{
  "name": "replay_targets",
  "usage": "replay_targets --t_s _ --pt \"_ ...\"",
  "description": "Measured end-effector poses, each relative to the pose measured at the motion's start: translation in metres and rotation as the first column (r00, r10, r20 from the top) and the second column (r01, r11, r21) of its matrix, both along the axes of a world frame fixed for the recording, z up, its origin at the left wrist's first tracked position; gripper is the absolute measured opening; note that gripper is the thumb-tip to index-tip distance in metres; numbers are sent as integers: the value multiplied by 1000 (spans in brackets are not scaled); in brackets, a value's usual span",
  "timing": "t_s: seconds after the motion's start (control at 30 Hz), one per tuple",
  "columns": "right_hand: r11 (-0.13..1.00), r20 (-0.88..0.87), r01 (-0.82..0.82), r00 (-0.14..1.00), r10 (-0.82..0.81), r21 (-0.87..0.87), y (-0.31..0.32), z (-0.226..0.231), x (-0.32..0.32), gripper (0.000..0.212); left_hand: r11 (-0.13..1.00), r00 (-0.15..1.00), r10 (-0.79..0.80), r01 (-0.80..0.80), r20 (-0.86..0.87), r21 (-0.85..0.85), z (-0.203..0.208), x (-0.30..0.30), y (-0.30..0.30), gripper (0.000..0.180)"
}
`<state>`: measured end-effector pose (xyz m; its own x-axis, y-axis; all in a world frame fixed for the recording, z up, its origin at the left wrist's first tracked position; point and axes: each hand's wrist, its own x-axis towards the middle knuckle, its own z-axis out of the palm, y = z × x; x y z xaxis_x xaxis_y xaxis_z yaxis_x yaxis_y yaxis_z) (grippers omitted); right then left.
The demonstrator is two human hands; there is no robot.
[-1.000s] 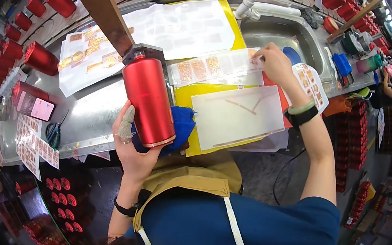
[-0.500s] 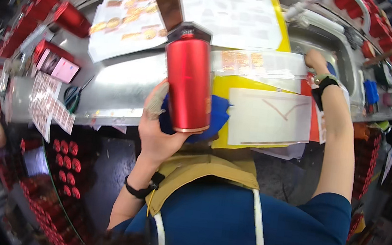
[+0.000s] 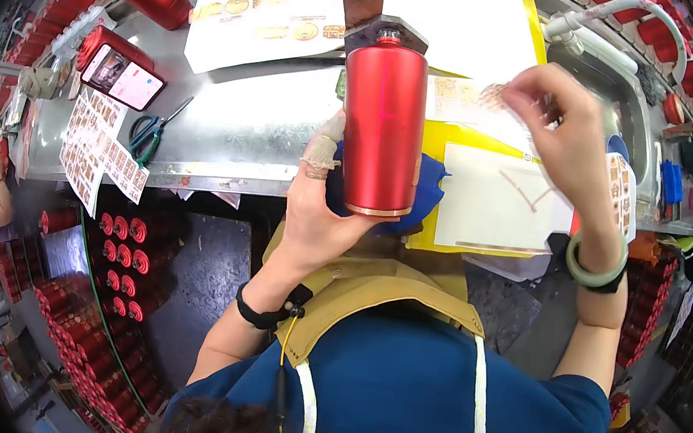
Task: Applying decorative labels and stickers to red metal canisters on a production line.
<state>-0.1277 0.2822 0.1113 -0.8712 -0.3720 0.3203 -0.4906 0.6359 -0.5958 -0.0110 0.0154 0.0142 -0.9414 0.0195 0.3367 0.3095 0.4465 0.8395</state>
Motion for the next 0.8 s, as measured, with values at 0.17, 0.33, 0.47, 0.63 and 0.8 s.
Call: replay_targets --t_s 0.17,0.33,0.47,0.63,0.8 --pt "977 261 -108 953 154 -182 -62 6 32 10 991 990 -132 132 51 16 21 -8 -5 117" --pt "987 215 -68 972 98 -143 -79 -13 12 14 808 938 -208 5 277 590 30 -38 8 85" --pt "995 272 -6 962 34 -101 -86 -15 0 17 756 872 -314 -10 377 654 30 -55 9 74" --pt "925 290 100 957 12 -367 -90 -36 -4 21 642 870 -315 -98 378 760 41 -54 1 66" --pt "748 691 420 720 71 -514 -93 -51 13 14 783 945 -130 -88 301 615 1 -49 9 79"
